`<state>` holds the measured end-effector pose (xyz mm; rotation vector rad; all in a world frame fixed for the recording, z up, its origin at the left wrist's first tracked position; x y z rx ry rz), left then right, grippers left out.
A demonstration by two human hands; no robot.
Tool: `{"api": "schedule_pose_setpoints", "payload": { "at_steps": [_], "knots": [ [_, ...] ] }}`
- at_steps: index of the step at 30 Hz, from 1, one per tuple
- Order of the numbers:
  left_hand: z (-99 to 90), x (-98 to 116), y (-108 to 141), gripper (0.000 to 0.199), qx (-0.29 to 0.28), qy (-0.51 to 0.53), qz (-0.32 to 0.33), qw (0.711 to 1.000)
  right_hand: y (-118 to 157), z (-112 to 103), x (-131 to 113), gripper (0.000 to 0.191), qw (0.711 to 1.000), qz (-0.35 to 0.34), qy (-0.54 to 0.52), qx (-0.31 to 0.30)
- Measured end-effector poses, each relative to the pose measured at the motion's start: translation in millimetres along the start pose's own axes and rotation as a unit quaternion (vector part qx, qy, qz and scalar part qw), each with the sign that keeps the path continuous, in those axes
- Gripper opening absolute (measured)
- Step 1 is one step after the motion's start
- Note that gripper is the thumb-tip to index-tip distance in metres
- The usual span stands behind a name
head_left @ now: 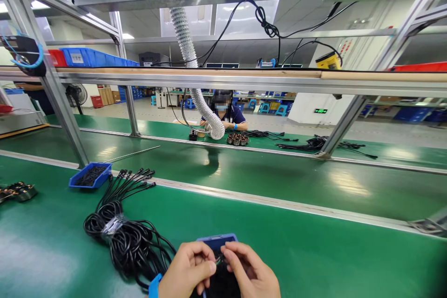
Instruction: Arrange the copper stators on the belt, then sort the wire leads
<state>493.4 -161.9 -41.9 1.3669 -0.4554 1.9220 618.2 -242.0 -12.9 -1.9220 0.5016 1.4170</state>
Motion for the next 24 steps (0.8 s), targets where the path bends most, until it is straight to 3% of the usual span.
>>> {"api": "schedule_pose_setpoints", "payload": {
  "at_steps": [9, 19, 22, 24],
  "knots": [
    [1.5, 0, 0, 0.054, -0.009, 0.025, 0.007, 1.000, -1, 2, -3, 0.042, 1.000, -0.010, 0.018, -0.020],
    [1.4, -1, 2, 0.058, -0.022, 0.029, 0.004, 0.999, -8, 4, -30, 0.013, 0.972, -0.176, 0.098, -0.119],
    [-1.3, -2, 1, 0.059, -0.009, 0.029, 0.006, 1.000, -7, 8, -38, 0.019, 0.955, -0.235, 0.098, -0.156],
    [-3.4, -3, 0, 0.058, 0.002, 0.019, 0.004, 1.000, -7, 7, -37, 0.020, 0.954, -0.238, 0.097, -0.154]
  ]
}}
Point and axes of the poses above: each hand's wrist, its own y-axis away from the middle knuckle, its own z-axis out of the palm, x = y × z, the point moved 9 cm from there along -y, towards the middle knuckle, and after that the axes turned 12 degrees about y, right-handed, at the moved point
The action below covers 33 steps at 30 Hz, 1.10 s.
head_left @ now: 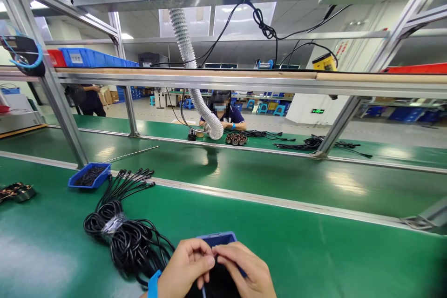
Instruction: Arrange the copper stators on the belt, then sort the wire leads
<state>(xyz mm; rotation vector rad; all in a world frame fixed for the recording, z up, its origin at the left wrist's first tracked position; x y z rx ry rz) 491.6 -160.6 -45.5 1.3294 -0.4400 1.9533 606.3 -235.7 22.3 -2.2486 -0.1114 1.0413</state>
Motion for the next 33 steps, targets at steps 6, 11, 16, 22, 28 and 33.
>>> {"api": "schedule_pose_setpoints", "payload": {
  "at_steps": [6, 11, 16, 22, 28, 33],
  "knots": [
    [0.0, -4, -1, 0.044, 0.005, -0.044, -0.024, 0.999, 19, -7, 35, 0.024, 0.967, 0.211, -0.073, 0.124],
    [3.1, -2, 2, 0.039, 0.011, -0.066, -0.038, 0.997, 22, 3, 25, 0.031, 0.954, 0.231, -0.122, 0.149],
    [4.1, 1, 3, 0.037, 0.011, -0.072, -0.038, 0.997, 21, 1, 20, 0.030, 0.965, 0.203, -0.084, 0.145],
    [4.5, 4, 5, 0.036, 0.009, -0.068, -0.041, 0.997, 17, -7, 12, 0.018, 0.982, 0.121, -0.016, 0.143],
    [5.4, 3, 5, 0.041, -0.002, -0.052, -0.040, 0.998, 10, -10, -5, 0.013, 0.993, -0.001, 0.050, 0.108],
    [5.0, -1, 3, 0.059, -0.006, -0.026, -0.032, 0.999, 6, -10, -8, 0.017, 0.995, -0.029, 0.052, 0.073]
  ]
}}
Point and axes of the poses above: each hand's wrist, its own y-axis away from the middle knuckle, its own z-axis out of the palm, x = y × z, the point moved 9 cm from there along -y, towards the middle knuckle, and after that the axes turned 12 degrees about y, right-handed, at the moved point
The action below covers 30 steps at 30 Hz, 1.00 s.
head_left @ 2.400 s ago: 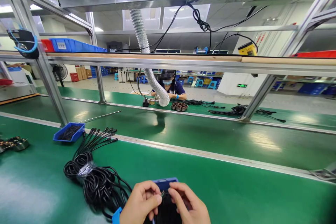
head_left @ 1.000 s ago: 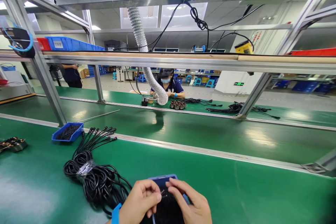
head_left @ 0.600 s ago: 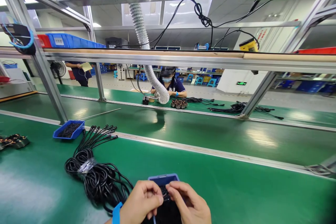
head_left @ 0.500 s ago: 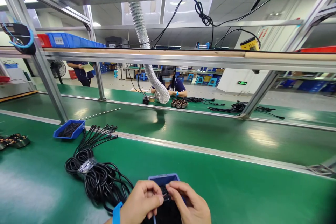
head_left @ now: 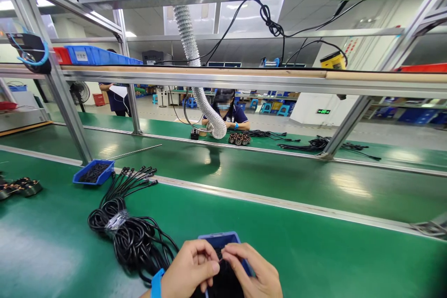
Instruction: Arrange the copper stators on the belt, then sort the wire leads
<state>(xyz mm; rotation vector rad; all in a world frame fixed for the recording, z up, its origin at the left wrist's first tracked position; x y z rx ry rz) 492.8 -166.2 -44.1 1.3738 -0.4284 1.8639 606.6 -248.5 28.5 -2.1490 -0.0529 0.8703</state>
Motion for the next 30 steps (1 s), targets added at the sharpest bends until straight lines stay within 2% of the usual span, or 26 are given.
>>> {"api": "schedule_pose_setpoints", "payload": {
  "at_steps": [7, 11, 15, 19, 21, 23, 25, 27, 30],
  "knots": [
    [3.2, 0, 0, 0.063, -0.029, 0.019, 0.020, 0.999, -6, 3, 2, 0.029, 0.994, 0.000, -0.102, -0.037],
    [9.9, -7, 1, 0.060, -0.083, 0.038, 0.004, 0.996, -3, -2, -4, 0.026, 0.992, -0.030, -0.119, 0.020],
    [5.9, -6, 0, 0.059, -0.065, 0.023, 0.000, 0.998, -2, -4, -13, 0.023, 0.995, -0.065, -0.072, 0.031],
    [1.0, -3, -1, 0.059, -0.027, -0.017, -0.006, 0.999, -7, -4, -32, 0.019, 0.987, -0.162, 0.003, 0.002],
    [-0.4, -2, -1, 0.056, -0.012, -0.013, -0.011, 1.000, -5, -3, -42, 0.020, 0.974, -0.221, 0.052, 0.008],
    [-1.6, -5, 0, 0.051, -0.002, -0.006, -0.021, 1.000, 1, -2, -46, 0.019, 0.963, -0.252, 0.089, 0.034],
    [-1.7, -8, 0, 0.047, -0.001, -0.005, -0.031, 1.000, 6, 1, -45, 0.017, 0.962, -0.247, 0.107, 0.048],
    [-1.4, -10, 0, 0.048, -0.006, -0.001, -0.030, 1.000, 9, 7, -40, 0.019, 0.969, -0.223, 0.105, 0.029],
    [-0.3, -5, -1, 0.049, -0.016, 0.016, -0.004, 1.000, 4, 9, -26, 0.018, 0.985, -0.148, 0.084, -0.003]
  ]
}}
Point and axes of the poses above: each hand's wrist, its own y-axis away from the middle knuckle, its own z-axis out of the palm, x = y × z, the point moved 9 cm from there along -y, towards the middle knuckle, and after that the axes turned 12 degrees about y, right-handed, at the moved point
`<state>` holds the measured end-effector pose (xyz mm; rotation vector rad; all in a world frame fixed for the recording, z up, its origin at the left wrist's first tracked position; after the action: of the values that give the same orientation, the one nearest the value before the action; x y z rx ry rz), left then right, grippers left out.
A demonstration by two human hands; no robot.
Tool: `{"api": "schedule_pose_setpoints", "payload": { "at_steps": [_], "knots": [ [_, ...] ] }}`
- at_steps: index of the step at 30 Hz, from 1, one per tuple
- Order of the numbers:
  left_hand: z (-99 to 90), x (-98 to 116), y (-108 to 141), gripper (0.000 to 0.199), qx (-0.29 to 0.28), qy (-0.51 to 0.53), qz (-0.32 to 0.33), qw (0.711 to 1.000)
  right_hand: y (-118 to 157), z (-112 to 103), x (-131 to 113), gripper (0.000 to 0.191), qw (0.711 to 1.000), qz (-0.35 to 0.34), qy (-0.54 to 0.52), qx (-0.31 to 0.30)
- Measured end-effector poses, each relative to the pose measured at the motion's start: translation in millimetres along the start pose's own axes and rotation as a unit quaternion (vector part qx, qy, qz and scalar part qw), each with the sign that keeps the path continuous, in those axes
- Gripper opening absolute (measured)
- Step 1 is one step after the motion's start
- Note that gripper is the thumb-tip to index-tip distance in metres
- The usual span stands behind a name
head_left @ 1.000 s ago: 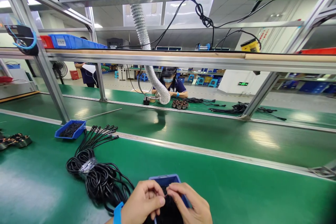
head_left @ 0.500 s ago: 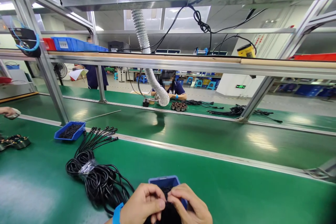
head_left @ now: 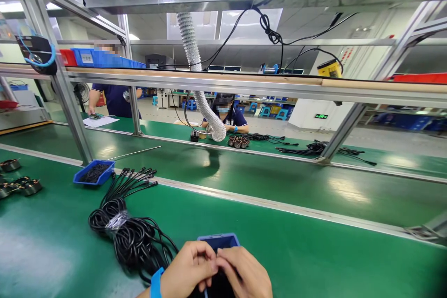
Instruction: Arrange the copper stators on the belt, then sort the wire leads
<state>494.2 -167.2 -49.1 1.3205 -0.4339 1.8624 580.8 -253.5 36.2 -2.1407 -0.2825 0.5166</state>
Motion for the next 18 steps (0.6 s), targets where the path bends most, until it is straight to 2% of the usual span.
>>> {"api": "schedule_pose_setpoints", "payload": {
  "at_steps": [3, 6, 8, 13, 15, 18],
  "knots": [
    [2.4, 9, 0, 0.040, -0.009, 0.021, 0.020, 1.000, -4, -3, 19, 0.019, 0.996, 0.080, -0.027, -0.017],
    [4.4, 16, 2, 0.031, -0.009, 0.044, 0.030, 0.999, -8, 4, 24, 0.016, 0.989, 0.110, -0.074, -0.067],
    [5.4, 20, 3, 0.032, -0.006, 0.049, 0.039, 0.998, -6, 9, 26, 0.008, 0.982, 0.135, -0.096, -0.089],
    [3.6, 26, 6, 0.034, 0.012, 0.050, 0.066, 0.997, 5, 26, 29, 0.011, 0.962, 0.178, -0.152, -0.143],
    [4.3, 25, 6, 0.037, 0.004, 0.063, 0.062, 0.996, 8, 30, 30, 0.010, 0.955, 0.187, -0.174, -0.148],
    [4.4, 24, 4, 0.043, -0.005, 0.086, 0.063, 0.994, 8, 30, 31, 0.005, 0.952, 0.204, -0.194, -0.124]
  ]
}}
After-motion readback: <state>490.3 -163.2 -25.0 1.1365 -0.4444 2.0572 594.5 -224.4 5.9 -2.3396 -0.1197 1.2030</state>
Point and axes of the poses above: each hand's wrist, its own y-axis away from the middle knuckle, its own z-axis out of the palm, x = y × z, the point moved 9 cm from there along -y, towards the middle knuckle, and after that the axes turned 12 degrees about y, right-handed, at the moved point
